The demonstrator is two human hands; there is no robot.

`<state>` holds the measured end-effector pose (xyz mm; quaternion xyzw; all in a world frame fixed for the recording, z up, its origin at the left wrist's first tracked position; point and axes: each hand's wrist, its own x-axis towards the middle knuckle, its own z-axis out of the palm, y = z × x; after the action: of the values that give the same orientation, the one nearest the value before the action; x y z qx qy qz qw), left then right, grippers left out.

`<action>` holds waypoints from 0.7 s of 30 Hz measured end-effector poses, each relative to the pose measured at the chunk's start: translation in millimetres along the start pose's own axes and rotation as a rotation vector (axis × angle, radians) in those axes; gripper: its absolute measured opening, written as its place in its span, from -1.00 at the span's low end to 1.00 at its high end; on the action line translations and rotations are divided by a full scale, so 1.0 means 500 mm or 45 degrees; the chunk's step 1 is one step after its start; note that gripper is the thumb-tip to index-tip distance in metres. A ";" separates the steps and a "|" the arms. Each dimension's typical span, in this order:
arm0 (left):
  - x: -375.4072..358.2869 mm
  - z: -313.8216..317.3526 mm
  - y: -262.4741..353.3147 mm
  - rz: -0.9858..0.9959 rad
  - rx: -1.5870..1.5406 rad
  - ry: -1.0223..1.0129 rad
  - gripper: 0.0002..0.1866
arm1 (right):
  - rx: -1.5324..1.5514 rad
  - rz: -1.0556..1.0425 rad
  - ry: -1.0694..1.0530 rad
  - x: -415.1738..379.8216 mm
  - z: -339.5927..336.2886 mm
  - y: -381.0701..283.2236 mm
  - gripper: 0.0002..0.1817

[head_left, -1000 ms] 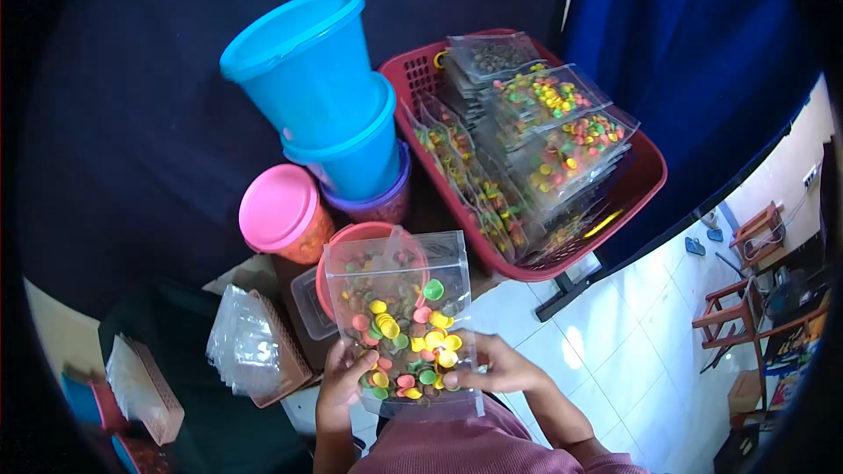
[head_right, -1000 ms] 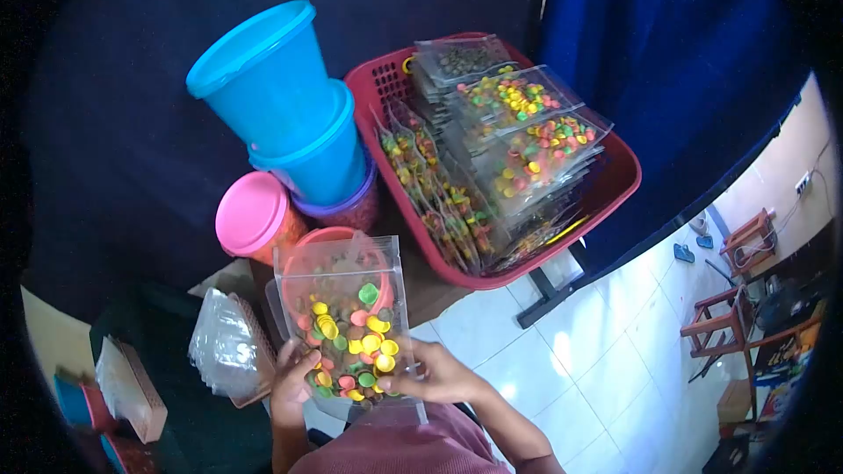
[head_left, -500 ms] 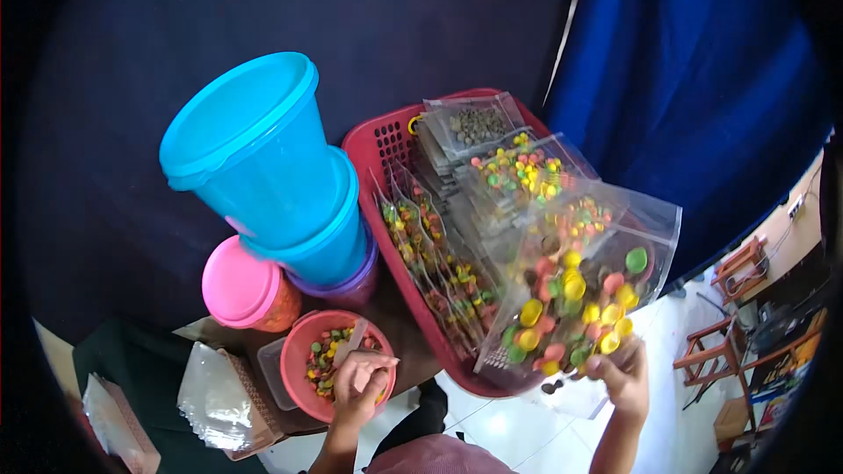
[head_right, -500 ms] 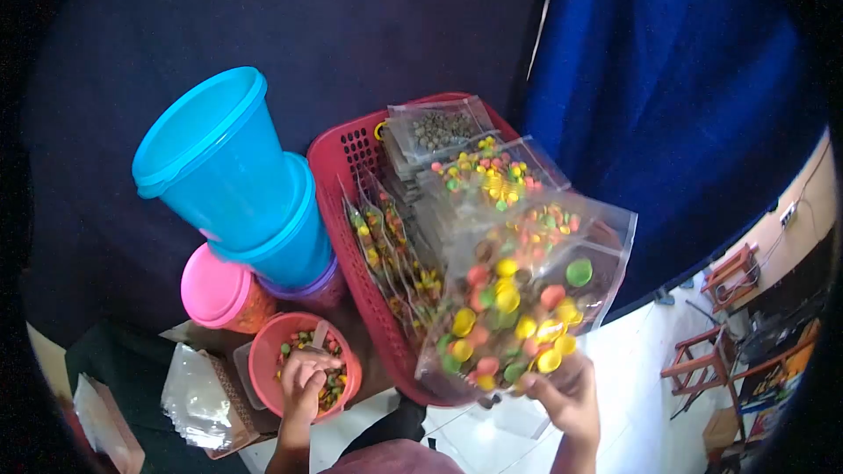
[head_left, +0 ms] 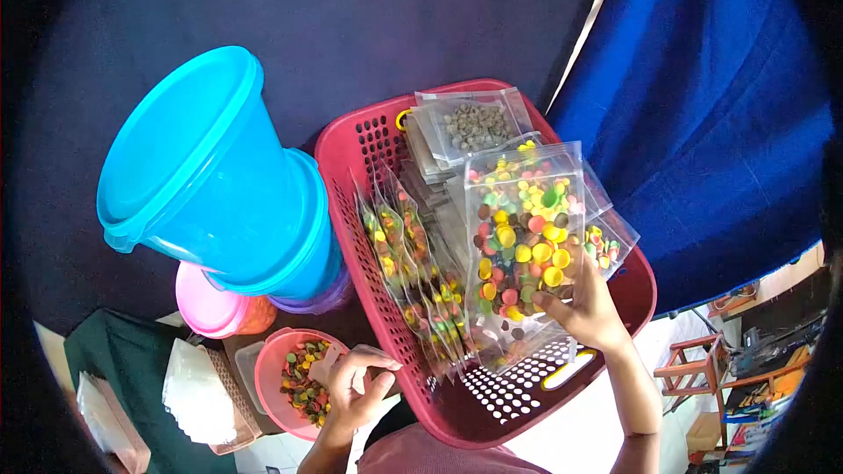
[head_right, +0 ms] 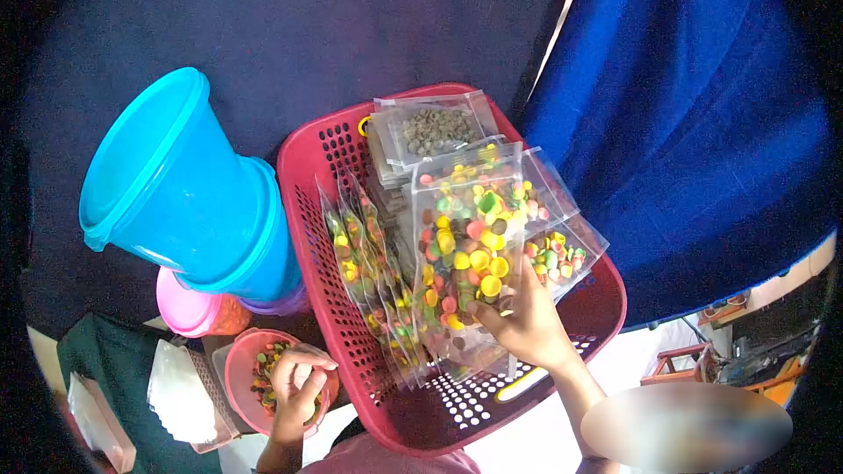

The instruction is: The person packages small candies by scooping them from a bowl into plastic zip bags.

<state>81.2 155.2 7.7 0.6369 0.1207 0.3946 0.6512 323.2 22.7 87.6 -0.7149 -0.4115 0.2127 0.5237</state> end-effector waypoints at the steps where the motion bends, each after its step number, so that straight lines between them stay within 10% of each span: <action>1: 0.002 0.004 0.000 0.015 0.109 -0.018 -0.83 | 0.009 0.005 -0.011 0.008 -0.006 -0.004 -0.35; 13: -0.075 0.104 0.021 -0.049 0.233 0.384 -0.85 | -0.541 0.107 -0.581 0.084 -0.052 -0.022 -0.12; 21: -0.119 0.171 0.025 0.024 0.438 0.461 -0.84 | -0.634 -0.051 -0.912 0.110 -0.027 0.008 -0.36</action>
<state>94.1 51.3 12.2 0.6585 0.2949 0.4822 0.4970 366.1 59.0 95.9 -0.6923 -0.6197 0.3315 0.1637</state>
